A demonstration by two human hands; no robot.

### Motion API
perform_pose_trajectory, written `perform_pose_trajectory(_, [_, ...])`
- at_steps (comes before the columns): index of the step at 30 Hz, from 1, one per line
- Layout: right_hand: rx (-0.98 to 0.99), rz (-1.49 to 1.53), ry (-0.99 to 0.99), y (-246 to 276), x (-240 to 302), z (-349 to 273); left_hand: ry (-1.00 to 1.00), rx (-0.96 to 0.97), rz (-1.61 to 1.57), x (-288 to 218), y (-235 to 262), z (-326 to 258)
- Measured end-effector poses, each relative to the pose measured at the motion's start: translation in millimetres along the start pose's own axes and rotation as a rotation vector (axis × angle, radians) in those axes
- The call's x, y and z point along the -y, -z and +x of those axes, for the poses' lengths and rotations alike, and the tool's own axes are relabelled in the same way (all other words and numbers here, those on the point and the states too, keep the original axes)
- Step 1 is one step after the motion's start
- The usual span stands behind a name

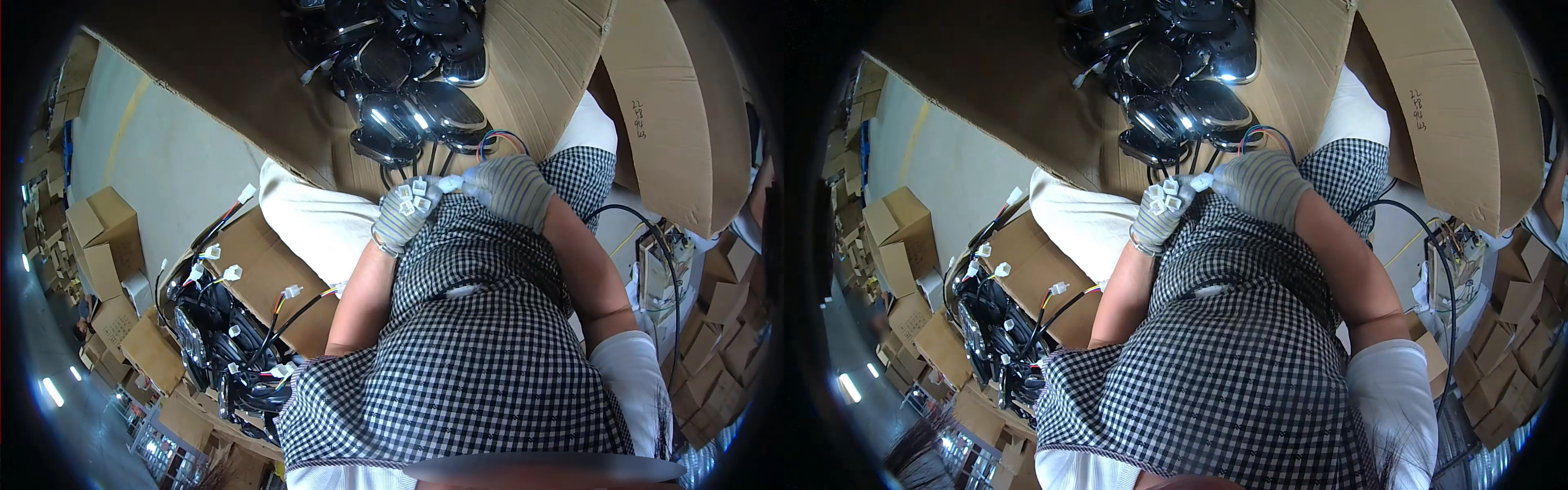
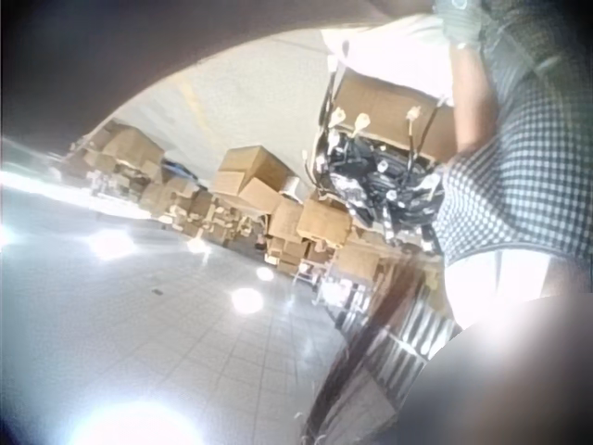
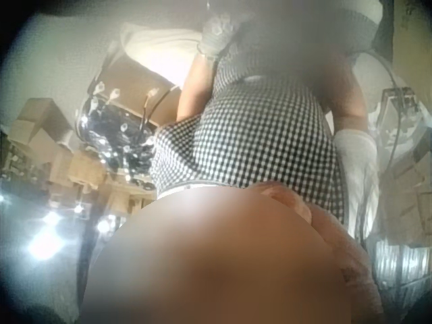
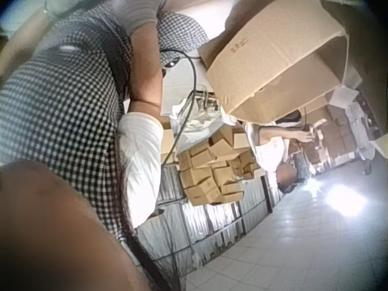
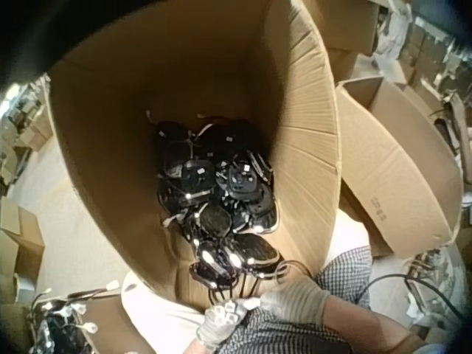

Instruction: Connecting electrical wiring harnesses and testing electronic components using a digital meter.

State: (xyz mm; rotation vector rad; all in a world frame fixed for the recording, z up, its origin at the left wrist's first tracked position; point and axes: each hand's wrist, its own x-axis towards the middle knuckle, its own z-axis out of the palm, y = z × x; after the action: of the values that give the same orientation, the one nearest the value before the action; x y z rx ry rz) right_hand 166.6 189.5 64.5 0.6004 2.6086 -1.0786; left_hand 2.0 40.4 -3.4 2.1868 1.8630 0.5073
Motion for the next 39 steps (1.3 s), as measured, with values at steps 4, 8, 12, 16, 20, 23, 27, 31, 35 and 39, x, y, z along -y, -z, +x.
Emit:
perform_pose_trajectory(4, [0.304, 0.093, 0.240, -3.2, -31.0, 13.3, 0.142, 0.134, -0.624, -1.7, 1.5, 3.4])
perform_pose_trajectory(8, [0.180, 0.119, 0.375, -28.4, -51.4, 19.2, 0.022, 0.201, -0.218, -0.4, -0.1, 2.8])
perform_pose_trajectory(12, [0.085, 0.067, 0.449, -44.5, -58.4, 17.8, 0.003, 0.183, -0.224, 2.7, -0.6, 3.4])
perform_pose_trajectory(16, [0.059, 0.003, 0.446, -34.8, -54.6, 20.9, -0.081, 0.133, -0.124, 3.2, -0.3, 4.6])
perform_pose_trajectory(20, [0.180, -0.068, 0.360, -1.1, -25.5, 27.6, 0.025, 0.041, -0.133, 4.0, -2.7, 6.8])
perform_pose_trajectory(23, [0.300, -0.311, -0.061, 37.4, 13.3, 33.1, 0.223, -0.004, -0.313, 5.3, -6.5, 11.6])
perform_pose_trajectory(27, [-0.426, -0.231, -0.171, 102.2, 32.1, 69.1, 0.139, -0.215, 0.030, 6.2, -7.5, 15.5])
perform_pose_trajectory(31, [-0.767, 0.047, -0.430, 133.4, -18.8, 180.9, 0.186, -0.157, -0.397, 8.5, -7.0, 15.0])
perform_pose_trajectory(35, [-0.346, -0.581, -0.365, 92.0, -96.4, 268.3, 0.400, -0.008, -0.910, 10.4, -9.8, 10.3])
perform_pose_trajectory(39, [-0.298, 0.007, -0.129, 56.2, -139.7, 277.8, 0.359, -0.001, -0.909, 9.2, -13.8, 11.6])
